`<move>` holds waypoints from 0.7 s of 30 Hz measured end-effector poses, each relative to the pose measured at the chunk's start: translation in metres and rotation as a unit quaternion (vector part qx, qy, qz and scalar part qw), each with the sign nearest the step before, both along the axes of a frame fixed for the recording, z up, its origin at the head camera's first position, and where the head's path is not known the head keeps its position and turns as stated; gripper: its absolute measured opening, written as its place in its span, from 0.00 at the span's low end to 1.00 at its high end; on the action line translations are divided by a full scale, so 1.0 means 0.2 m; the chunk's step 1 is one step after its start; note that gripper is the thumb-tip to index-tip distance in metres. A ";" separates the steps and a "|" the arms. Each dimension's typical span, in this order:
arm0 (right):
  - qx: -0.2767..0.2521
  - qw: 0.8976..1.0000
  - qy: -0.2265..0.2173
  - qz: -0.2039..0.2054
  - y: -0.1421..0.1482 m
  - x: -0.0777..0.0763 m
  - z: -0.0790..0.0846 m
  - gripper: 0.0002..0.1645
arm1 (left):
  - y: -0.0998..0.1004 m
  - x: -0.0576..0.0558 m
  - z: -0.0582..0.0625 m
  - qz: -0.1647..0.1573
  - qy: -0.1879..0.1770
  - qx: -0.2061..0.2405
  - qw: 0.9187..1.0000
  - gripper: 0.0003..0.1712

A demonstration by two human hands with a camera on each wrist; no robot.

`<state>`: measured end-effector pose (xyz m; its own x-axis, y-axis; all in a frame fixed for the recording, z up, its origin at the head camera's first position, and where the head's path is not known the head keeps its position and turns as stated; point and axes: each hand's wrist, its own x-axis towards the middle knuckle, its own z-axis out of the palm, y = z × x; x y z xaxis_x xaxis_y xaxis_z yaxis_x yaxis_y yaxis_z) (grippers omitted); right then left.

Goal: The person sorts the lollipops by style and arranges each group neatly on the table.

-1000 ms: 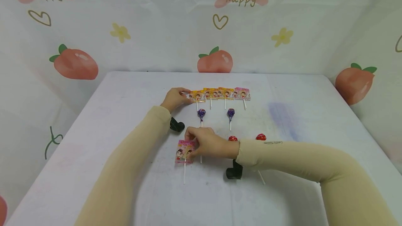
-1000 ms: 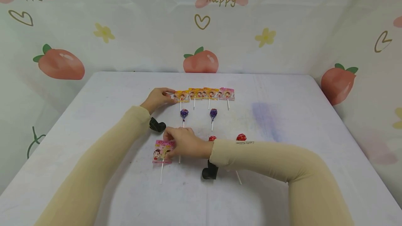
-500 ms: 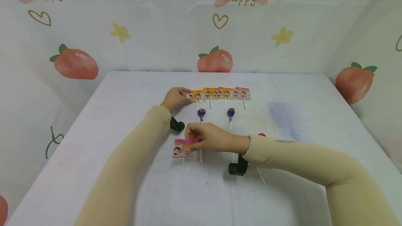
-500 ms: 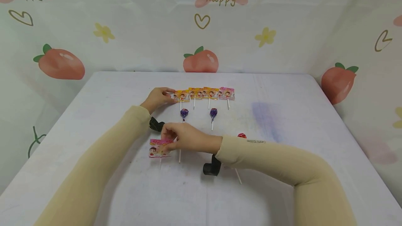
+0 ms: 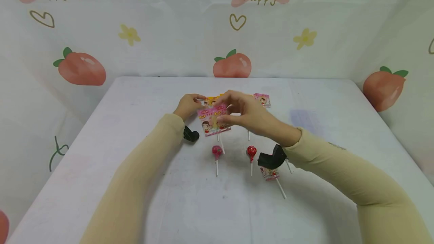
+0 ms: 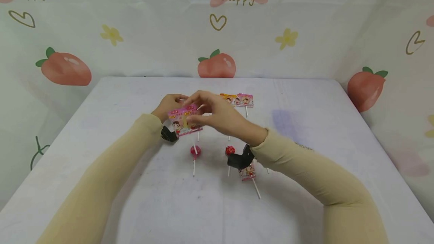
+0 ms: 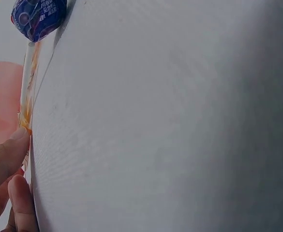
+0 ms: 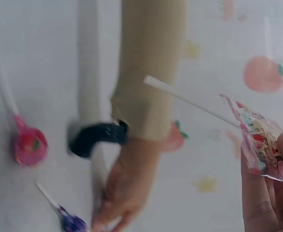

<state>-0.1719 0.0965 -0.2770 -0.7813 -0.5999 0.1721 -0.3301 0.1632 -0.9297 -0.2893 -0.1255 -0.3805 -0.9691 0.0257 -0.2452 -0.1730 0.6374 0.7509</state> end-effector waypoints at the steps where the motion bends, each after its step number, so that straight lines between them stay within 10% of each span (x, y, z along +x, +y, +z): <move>1: -0.016 1.000 -0.003 -0.010 0.02 -0.02 0.01 0.20 | 0.00 0.00 0.00 0.003 0.003 -0.004 1.000 0.27; 13: -0.096 0.980 0.027 -0.172 0.34 -0.28 0.04 0.24 | 0.00 -0.02 -0.02 0.010 -0.018 -0.009 1.000 0.30; 21: -0.171 0.957 -0.037 -0.233 0.54 -0.42 -0.05 0.24 | 0.01 0.00 0.00 0.010 -0.013 -0.010 1.000 0.30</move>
<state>-0.2551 0.2048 -0.2866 -0.9679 -0.1017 0.2301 -0.2270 -0.0406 -0.9730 -0.2902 -0.1236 -0.3799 -0.9625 0.0002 -0.2714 -0.2064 0.6489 0.7324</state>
